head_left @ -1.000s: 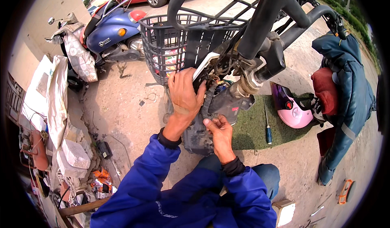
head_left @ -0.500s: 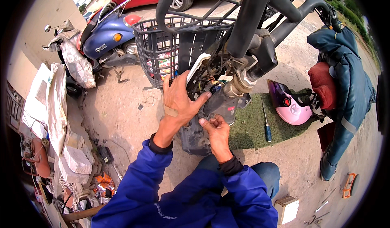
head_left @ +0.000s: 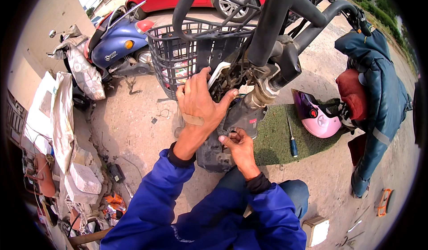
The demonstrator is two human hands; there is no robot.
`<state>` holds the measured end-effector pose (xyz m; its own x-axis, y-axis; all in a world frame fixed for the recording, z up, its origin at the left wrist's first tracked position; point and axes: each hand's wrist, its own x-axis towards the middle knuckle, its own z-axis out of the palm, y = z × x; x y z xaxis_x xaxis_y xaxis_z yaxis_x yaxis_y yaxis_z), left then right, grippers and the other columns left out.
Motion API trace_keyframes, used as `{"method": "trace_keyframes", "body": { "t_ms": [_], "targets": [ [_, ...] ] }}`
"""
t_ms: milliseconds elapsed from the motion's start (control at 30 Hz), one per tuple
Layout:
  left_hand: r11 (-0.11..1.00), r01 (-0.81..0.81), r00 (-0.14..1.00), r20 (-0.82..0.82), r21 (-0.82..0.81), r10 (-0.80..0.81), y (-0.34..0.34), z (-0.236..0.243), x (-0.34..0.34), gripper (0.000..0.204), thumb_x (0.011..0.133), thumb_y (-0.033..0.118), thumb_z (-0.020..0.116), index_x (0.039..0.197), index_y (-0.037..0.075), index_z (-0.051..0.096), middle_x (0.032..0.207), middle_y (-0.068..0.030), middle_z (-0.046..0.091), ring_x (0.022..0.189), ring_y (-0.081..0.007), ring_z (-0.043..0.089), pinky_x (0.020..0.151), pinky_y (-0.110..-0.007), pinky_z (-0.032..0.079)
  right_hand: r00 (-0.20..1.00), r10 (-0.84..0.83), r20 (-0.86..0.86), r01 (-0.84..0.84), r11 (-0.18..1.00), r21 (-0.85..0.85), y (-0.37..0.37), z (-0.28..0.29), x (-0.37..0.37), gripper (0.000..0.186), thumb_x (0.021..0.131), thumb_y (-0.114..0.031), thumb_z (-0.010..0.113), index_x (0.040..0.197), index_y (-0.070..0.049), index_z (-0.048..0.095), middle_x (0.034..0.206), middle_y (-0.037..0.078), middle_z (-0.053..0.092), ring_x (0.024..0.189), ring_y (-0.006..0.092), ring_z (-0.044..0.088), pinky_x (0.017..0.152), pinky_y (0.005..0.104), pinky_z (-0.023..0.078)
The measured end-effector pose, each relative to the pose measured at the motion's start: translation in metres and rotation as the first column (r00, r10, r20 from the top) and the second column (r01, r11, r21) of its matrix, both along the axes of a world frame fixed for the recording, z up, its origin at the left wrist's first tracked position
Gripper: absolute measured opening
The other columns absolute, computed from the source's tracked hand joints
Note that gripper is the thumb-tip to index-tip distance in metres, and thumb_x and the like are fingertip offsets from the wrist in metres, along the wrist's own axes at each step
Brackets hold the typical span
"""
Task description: The person repairs the front electrical components of a scooter using a screwdriver and pliers. They remove a plastic cover, adjust internal wiring, and reassemble the handlebar area. The person also briefly handles a white styrofoam block and a pink helmet during the process.
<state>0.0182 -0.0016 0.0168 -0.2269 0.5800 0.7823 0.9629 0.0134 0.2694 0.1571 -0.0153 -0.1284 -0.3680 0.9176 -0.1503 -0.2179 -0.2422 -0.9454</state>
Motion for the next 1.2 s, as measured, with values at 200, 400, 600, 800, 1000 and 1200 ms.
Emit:
{"method": "trace_keyframes", "body": {
  "t_ms": [200,400,600,800,1000,1200],
  "targets": [
    [0.993,-0.1,0.995,-0.035,-0.064,0.098,0.005,-0.005,-0.001,0.072,0.087,0.051,0.082,0.134,0.0,0.063,0.109,-0.0204,0.074,0.106,-0.0393,0.068,0.1,-0.05,0.043,1.0,0.016,-0.017,-0.016,1.0,0.008,0.001,-0.003,-0.002,0.074,0.085,-0.014,0.092,0.137,0.02,0.051,0.102,0.01,0.068,0.089,0.0133,0.064,0.077,0.0275,0.054],
    [0.996,-0.077,0.995,0.064,-0.055,0.08,0.017,-0.011,0.007,0.06,0.084,0.038,0.082,0.128,0.003,0.06,0.101,-0.0153,0.075,0.103,-0.0363,0.07,0.11,-0.059,0.033,1.0,0.017,0.004,-0.017,1.0,0.023,0.003,-0.006,-0.001,0.07,0.085,-0.015,0.092,0.133,0.018,0.053,0.102,0.01,0.067,0.089,0.0133,0.063,0.078,0.0275,0.054],
    [0.993,-0.092,0.986,0.147,0.07,0.081,0.034,-0.025,0.01,0.063,0.078,0.027,0.084,0.13,0.003,0.056,0.108,-0.0165,0.073,0.108,-0.0367,0.069,0.115,-0.065,0.026,0.999,0.026,-0.038,-0.026,1.0,0.004,-0.001,0.003,0.001,0.07,0.086,-0.013,0.091,0.135,0.018,0.052,0.102,0.01,0.067,0.089,0.0129,0.063,0.075,0.0267,0.053],
    [0.985,-0.045,0.995,0.095,0.164,0.03,0.033,-0.029,0.009,0.068,0.076,0.022,0.088,0.133,0.004,0.056,0.114,-0.0115,0.071,0.111,-0.0347,0.069,0.116,-0.067,0.025,0.998,0.028,-0.061,-0.027,1.0,0.014,-0.002,0.003,0.001,0.063,0.088,-0.008,0.088,0.134,0.016,0.051,0.102,0.01,0.068,0.088,0.0114,0.063,0.071,0.0256,0.052],
    [0.993,-0.002,0.999,0.05,0.118,-0.004,0.03,-0.03,0.003,0.066,0.079,0.019,0.085,0.135,0.004,0.055,0.114,-0.0124,0.07,0.109,-0.035,0.07,0.116,-0.067,0.024,0.998,0.039,-0.055,-0.039,0.999,-0.003,-0.002,0.003,0.001,0.074,0.088,-0.003,0.087,0.144,0.018,0.044,0.103,0.006,0.066,0.09,0.0105,0.062,0.078,0.0255,0.052],
    [0.99,0.118,0.99,0.062,0.072,-0.123,0.02,-0.028,-0.007,0.059,0.084,0.012,0.073,0.138,0.003,0.054,0.114,-0.0158,0.071,0.108,-0.0379,0.068,0.116,-0.062,0.024,0.998,0.041,-0.047,-0.039,0.998,0.039,-0.002,0.0,0.004,0.073,0.088,-0.006,0.087,0.143,0.018,0.046,0.109,0.012,0.069,0.09,0.0134,0.067,0.075,0.0259,0.055]
  ]
}}
